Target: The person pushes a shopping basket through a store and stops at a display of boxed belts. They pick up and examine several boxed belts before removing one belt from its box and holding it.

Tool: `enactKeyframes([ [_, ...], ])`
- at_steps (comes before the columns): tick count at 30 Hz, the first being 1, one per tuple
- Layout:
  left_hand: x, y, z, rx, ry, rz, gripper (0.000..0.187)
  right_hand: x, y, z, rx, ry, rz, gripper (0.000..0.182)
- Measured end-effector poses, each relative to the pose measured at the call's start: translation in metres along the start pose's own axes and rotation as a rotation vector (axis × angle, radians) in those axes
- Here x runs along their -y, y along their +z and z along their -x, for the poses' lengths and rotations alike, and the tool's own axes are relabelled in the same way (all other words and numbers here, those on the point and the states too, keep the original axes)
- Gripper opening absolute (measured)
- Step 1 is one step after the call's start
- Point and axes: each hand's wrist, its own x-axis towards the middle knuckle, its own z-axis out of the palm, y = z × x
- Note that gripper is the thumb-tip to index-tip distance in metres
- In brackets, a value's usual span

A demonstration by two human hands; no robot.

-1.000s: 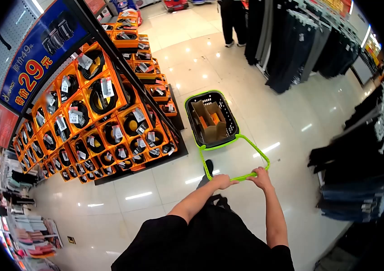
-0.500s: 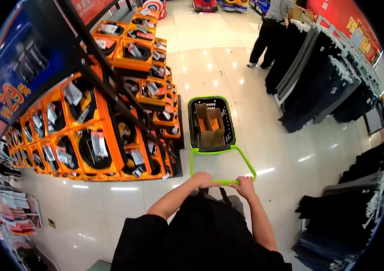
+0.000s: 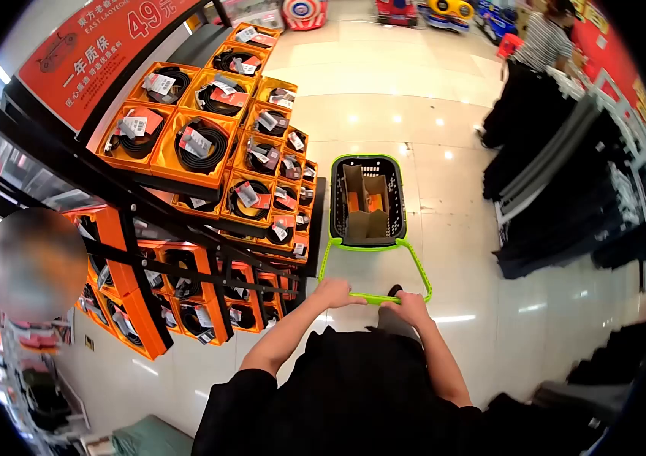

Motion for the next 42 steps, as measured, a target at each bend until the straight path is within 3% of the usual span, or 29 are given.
enactKeyframes([
  [6, -0.01, -0.034, -0.077, -0.227, -0.116, 0.011, 0.079, -0.053, -0.052, -0.111, 0.127, -0.138, -0.014, 0.06],
  [9, -0.015, -0.049, -0.135, -0.16, -0.29, 0.126, 0.08, -0.072, -0.093, -0.174, 0.188, -0.177, 0.084, 0.062],
  [16, -0.032, -0.146, -0.231, -0.044, -0.244, 0.243, 0.083, -0.129, -0.157, -0.295, 0.165, -0.228, 0.07, 0.056],
  [19, -0.031, -0.176, -0.29, -0.011, -0.226, 0.282, 0.084, -0.137, -0.195, -0.342, 0.075, -0.202, 0.269, 0.054],
  [20, -0.03, -0.184, -0.312, -0.014, -0.216, 0.3, 0.084, -0.138, -0.208, -0.361, 0.132, -0.102, 0.272, 0.051],
  [23, -0.035, -0.216, -0.368, -0.077, -0.193, 0.357, 0.084, -0.165, -0.232, -0.416, 0.014, -0.012, 0.203, 0.052],
  [27, -0.033, -0.274, -0.426, -0.101, -0.172, 0.44, 0.078, -0.18, -0.263, -0.489, -0.105, 0.097, 0.289, 0.067],
  [31, -0.027, -0.332, -0.469, -0.132, -0.167, 0.523, 0.071, -0.192, -0.299, -0.563, -0.075, 0.178, 0.052, 0.075],
  [36, -0.019, -0.387, -0.525, -0.156, -0.261, 0.603, 0.072, -0.197, -0.342, -0.661, 0.102, 0.157, 0.033, 0.074],
  [39, -0.022, -0.415, -0.584, -0.13, -0.316, 0.67, 0.071, -0.218, -0.368, -0.724, 0.043, -0.001, -0.023, 0.071],
  [40, -0.024, -0.419, -0.608, -0.131, -0.29, 0.635, 0.069, -0.221, -0.381, -0.746, 0.087, -0.01, -0.032, 0.069],
  [42, -0.02, -0.431, -0.655, 0.073, -0.139, 0.767, 0.064, -0.247, -0.391, -0.79, 0.131, -0.062, 0.034, 0.068],
])
